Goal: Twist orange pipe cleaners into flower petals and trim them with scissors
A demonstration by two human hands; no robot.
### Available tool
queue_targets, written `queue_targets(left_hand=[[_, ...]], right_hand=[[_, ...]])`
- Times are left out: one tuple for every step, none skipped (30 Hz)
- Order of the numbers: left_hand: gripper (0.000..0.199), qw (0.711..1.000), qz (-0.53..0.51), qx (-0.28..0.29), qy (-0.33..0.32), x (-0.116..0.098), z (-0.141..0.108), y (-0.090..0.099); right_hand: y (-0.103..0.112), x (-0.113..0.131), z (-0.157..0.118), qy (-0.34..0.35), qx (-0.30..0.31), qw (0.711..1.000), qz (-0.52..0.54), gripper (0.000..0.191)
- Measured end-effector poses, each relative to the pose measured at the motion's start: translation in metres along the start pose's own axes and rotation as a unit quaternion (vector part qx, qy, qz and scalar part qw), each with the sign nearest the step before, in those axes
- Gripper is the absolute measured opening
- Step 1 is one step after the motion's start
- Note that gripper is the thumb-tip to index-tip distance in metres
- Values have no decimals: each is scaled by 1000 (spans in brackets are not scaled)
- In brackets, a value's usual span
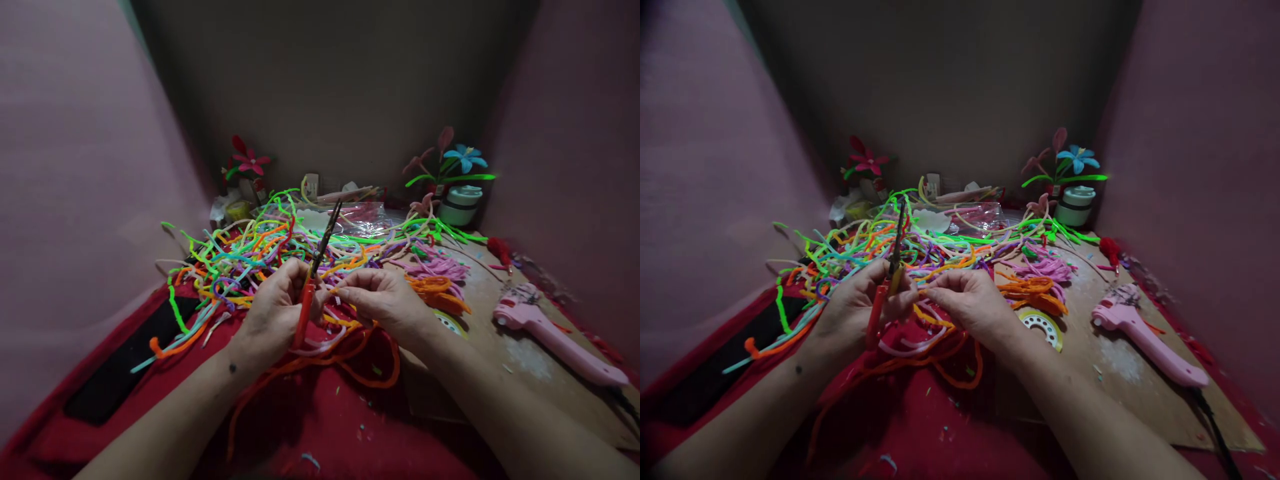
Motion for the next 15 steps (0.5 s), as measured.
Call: queue_targets(left_hand=[[31,1000,-4,-3,-2,-1,0,1],[30,1000,-10,-7,-2,0,0,3],[29,1000,-15,-12,-2,0,1,6],[28,1000,-17,-18,-2,1,1,8],[27,1000,-15,-22,0,2,2,10],[26,1000,-11,-25,1,3,3,12],[26,1000,-8,-25,3,4,5,12],[26,1000,-7,-23,5,5,6,12],[26,1000,-7,-19,7,7,7,12],[26,1000,-5,-13,7,8,8,11],[25,1000,-3,-9,6,9,8,10],[24,1000,5,-5,3,10,8,9],[22,1000,20,-5,-4,10,8,9],[19,999,47,-19,-16,10,8,11],[17,995,88,-43,-34,8,7,14]], right_hand=[[0,-1,0,-2,3,1000,1,24],[1,-1,1,-3,7,1000,5,23],[1,-2,1,-2,9,1000,11,22],[2,-2,1,-1,10,1000,19,21],[2,-2,1,-2,9,1000,28,20],[3,-2,1,-5,7,999,36,19],[3,-3,1,-8,4,999,43,19],[4,-3,1,-12,1,999,49,20],[4,-4,0,-13,0,998,54,21],[4,-4,0,-12,0,998,59,21],[4,-5,1,-11,2,998,62,22],[3,-5,1,-9,4,998,64,23],[4,-5,1,-5,4,998,67,23],[4,-4,1,-1,1,998,71,24],[5,-3,2,4,-6,997,75,24]])
Point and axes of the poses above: each hand's wrist, its own z-axis towards the middle knuckle, its own y-axis out of the back of the hand, x = y × z, the point moved 8 cm from there along z, towards the middle knuckle, and after that the axes turned 13 degrees about z, right-handed, at the moved point
